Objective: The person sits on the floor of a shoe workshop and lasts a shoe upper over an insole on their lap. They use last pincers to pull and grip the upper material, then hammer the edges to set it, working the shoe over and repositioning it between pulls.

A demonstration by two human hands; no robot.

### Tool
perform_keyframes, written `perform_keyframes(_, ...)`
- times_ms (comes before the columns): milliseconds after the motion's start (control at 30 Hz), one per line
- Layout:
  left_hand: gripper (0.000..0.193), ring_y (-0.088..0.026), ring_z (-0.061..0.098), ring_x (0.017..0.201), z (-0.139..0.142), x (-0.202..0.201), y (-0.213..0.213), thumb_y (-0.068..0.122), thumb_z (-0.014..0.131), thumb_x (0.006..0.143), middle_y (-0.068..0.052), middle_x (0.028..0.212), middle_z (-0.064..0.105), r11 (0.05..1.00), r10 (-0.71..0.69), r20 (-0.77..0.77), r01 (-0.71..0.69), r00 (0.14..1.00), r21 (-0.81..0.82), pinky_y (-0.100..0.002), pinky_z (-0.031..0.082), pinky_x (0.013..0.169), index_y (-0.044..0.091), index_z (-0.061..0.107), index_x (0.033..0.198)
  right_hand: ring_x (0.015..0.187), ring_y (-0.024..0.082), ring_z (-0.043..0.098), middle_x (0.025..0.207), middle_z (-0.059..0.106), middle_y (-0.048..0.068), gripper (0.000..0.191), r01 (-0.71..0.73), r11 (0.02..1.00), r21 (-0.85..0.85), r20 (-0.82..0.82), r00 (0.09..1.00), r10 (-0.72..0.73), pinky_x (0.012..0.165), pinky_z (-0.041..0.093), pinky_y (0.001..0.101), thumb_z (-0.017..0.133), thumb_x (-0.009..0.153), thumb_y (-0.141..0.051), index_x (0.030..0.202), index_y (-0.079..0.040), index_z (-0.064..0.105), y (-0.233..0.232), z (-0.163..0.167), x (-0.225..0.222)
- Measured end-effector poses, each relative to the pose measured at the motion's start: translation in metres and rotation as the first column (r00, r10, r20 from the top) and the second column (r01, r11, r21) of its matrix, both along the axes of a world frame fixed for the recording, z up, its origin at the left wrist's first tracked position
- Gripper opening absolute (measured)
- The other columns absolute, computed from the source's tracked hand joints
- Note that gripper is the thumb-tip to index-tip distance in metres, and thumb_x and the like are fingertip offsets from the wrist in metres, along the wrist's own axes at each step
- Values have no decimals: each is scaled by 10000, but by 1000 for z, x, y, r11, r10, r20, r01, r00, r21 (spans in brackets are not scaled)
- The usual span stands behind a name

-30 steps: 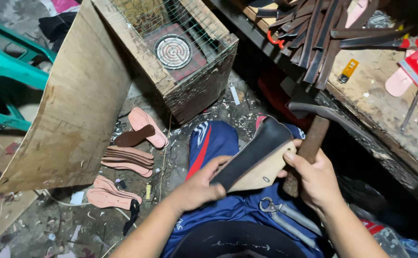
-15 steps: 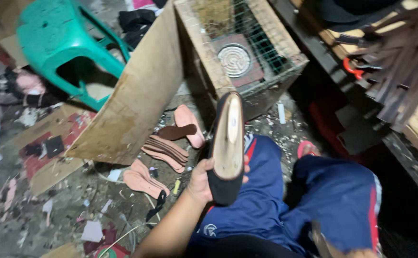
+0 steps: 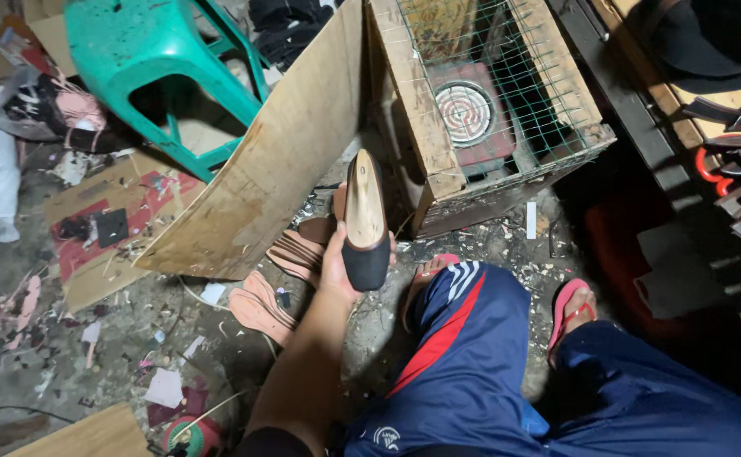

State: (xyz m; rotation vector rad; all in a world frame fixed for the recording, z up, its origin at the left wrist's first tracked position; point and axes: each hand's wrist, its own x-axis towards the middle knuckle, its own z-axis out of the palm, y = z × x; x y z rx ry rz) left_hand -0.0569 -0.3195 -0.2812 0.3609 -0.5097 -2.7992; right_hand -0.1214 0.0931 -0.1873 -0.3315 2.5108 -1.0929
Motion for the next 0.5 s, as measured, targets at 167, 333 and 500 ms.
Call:
perform_keyframes(167, 756, -374, 699, 953, -10, -64, -52, 636, 526, 958, -231, 1128, 693, 993, -113, 46, 111, 993, 40, -489, 580, 797, -34, 595, 1301, 771, 240, 694, 838, 705, 129, 293, 30, 999, 37, -1, 1000, -30, 728, 556, 343, 716, 889, -200, 1079, 14, 654, -14, -10, -22)
perform_keyframes(333, 717, -373, 711, 932, -6, -125, -89, 612, 516, 996, -237, 1086, 703, 974, -216, 111, 221, 970, -39, -491, 588, 774, -39, 621, 1278, 774, 241, 694, 840, 705, 129, 297, 74, 995, 72, 4, 997, -75, 730, 556, 344, 719, 884, -208, 1076, 9, 656, -34, -17, -51)
perform_keyframes(500, 518, -304, 724, 899, -5, -189, -115, 521, 623, 884, -104, 1042, 738, 974, -200, 408, 227, 891, -19, -551, 596, 773, 96, 673, 1175, 777, 242, 694, 843, 704, 129, 301, 115, 988, 101, 12, 993, -117, 733, 556, 345, 723, 879, -217, 1074, 3, 659, -45, -27, -77)
